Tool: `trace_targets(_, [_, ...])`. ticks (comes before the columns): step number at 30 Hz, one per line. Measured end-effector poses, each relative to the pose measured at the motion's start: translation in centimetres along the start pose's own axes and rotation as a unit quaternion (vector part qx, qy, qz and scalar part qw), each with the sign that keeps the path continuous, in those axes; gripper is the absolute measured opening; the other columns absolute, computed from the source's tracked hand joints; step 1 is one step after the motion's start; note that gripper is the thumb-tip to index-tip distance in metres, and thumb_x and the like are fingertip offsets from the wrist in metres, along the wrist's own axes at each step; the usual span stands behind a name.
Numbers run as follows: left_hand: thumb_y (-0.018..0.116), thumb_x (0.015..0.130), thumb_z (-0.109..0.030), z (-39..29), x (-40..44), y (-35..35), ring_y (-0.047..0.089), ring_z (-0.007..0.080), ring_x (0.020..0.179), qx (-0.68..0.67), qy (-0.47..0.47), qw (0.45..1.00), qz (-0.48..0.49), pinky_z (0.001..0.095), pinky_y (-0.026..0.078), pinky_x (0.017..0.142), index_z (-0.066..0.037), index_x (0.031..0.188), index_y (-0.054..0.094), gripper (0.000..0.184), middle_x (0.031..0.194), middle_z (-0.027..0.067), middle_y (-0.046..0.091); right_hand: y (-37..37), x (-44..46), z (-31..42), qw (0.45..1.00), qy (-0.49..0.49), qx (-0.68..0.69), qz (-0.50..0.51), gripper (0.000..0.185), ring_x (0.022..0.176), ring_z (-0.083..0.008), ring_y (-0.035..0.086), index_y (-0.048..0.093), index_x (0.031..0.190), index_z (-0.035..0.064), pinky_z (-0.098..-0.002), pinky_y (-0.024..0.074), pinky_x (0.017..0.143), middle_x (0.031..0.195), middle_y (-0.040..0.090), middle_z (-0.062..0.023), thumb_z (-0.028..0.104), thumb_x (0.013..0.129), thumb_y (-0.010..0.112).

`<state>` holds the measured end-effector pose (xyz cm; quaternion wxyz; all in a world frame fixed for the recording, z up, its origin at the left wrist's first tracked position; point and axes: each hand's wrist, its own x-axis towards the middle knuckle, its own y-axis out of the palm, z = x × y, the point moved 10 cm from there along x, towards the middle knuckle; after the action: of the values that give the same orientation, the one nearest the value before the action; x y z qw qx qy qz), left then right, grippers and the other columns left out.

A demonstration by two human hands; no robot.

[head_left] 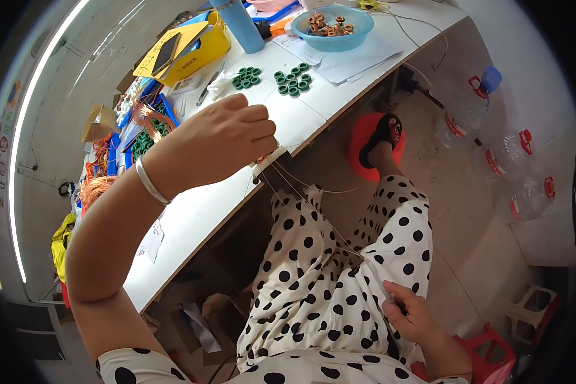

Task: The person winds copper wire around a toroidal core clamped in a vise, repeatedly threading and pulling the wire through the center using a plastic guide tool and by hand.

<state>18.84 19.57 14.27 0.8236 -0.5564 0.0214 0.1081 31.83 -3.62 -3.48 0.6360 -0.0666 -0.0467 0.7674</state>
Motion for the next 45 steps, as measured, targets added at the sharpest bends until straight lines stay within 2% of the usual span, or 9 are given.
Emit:
trace_targets(8, [0.061,0.076,-0.015,-9.4,-0.9,-0.2,0.052,0.0102,0.072,-0.032,0.113,0.977,-0.180,0.0244,0.042,0.058,-0.003,0.105,0.062,0.031,0.076,-0.0025,0.053,-1.0,-3.6,1.4,0.996,-0.039,-0.076,-0.022,0.043,0.054,-0.0100,0.053,0.047,0.130,0.0013,-0.0242,0.0451,0.053,0.069,0.059,-0.0028,0.007,0.089,0.059])
trace_targets(15, [0.059,0.079,-0.017,-9.0,1.8,-3.5,0.052,0.0115,0.065,0.047,0.100,0.965,-0.237,0.0246,0.042,0.050,-0.002,0.098,0.061,0.025,0.072,-0.0003,0.053,-10.8,-15.9,-6.6,0.882,0.080,-0.429,-0.179,0.026,0.064,-0.0292,0.063,0.060,0.110,0.0059,-0.0386,0.0483,0.058,0.077,0.065,-0.0130,0.011,0.085,0.062])
trace_targets(17, [0.059,0.079,-0.018,-7.5,2.7,-4.2,0.053,0.0125,0.065,0.057,0.093,0.964,-0.244,0.0259,0.043,0.050,-0.002,0.096,0.060,0.023,0.071,0.0004,0.053,-13.9,-18.6,-10.3,0.842,0.256,-0.426,-0.208,0.020,0.065,-0.0331,0.060,0.061,0.106,0.0039,-0.0419,0.0446,0.059,0.075,0.062,-0.0165,0.009,0.087,0.058])
trace_targets(22, [0.056,0.085,-0.016,3.7,1.8,-6.5,0.061,0.0222,0.063,0.026,-0.134,0.914,-0.383,0.0321,0.047,0.050,-0.010,0.089,0.059,0.008,0.073,0.0049,0.060,-17.1,-21.5,-13.5,0.770,0.358,-0.435,-0.299,0.019,0.067,-0.0326,0.057,0.063,0.105,0.0034,-0.0405,0.0428,0.059,0.077,0.058,-0.0206,0.011,0.088,0.057])
trace_targets(25, [0.053,0.090,-0.019,8.3,-0.3,-4.5,0.063,0.0269,0.060,-0.001,-0.265,0.880,-0.393,0.0358,0.048,0.050,-0.012,0.089,0.057,0.008,0.073,0.0075,0.064,-14.0,-13.9,-10.8,0.833,0.320,-0.349,-0.286,0.017,0.062,-0.0261,0.056,0.064,0.100,0.0017,-0.0366,0.0415,0.053,0.074,0.056,-0.0181,0.006,0.086,0.055])
trace_targets(28, [0.052,0.092,-0.022,11.8,-2.0,-0.2,0.064,0.0324,0.061,0.004,-0.408,0.854,-0.322,0.0411,0.049,0.051,-0.012,0.089,0.055,0.011,0.070,0.0113,0.066,-6.3,-0.9,-1.1,0.947,-0.005,-0.262,-0.189,0.033,0.060,-0.0168,0.055,0.066,0.099,0.0033,-0.0272,0.0424,0.050,0.086,0.061,-0.0117,-0.008,0.073,0.050])
trace_targets(31, [0.052,0.092,-0.023,12.5,-3.5,2.3,0.064,0.0331,0.062,-0.005,-0.444,0.843,-0.304,0.0435,0.049,0.053,-0.011,0.088,0.054,0.012,0.069,0.0116,0.065,-2.3,8.6,9.1,0.933,-0.225,-0.217,-0.178,0.040,0.080,-0.0228,0.061,0.063,0.109,-0.0006,-0.0292,0.0491,0.063,0.101,0.062,-0.0144,-0.010,0.073,0.047])
trace_targets(37, [0.050,0.092,-0.023,12.9,-4.6,2.9,0.064,0.0339,0.064,-0.017,-0.498,0.817,-0.289,0.0457,0.049,0.054,-0.011,0.088,0.054,0.013,0.068,0.0119,0.065,0.7,17.9,10.8,0.959,-0.149,-0.168,-0.172,0.029,0.070,-0.0231,0.061,0.062,0.109,0.0006,-0.0305,0.0495,0.064,0.089,0.064,-0.0104,-0.004,0.081,0.057])
trace_targets(45, [0.049,0.093,-0.021,13.3,-3.1,3.8,0.064,0.0366,0.064,-0.036,-0.506,0.809,-0.297,0.0481,0.048,0.055,-0.011,0.089,0.054,0.012,0.069,0.0148,0.065,4.1,14.6,12.8,0.923,-0.316,-0.184,-0.123,0.026,0.061,-0.0257,0.056,0.064,0.100,0.0023,-0.0347,0.0441,0.055,0.068,0.056,-0.0092,0.001,0.075,0.067])
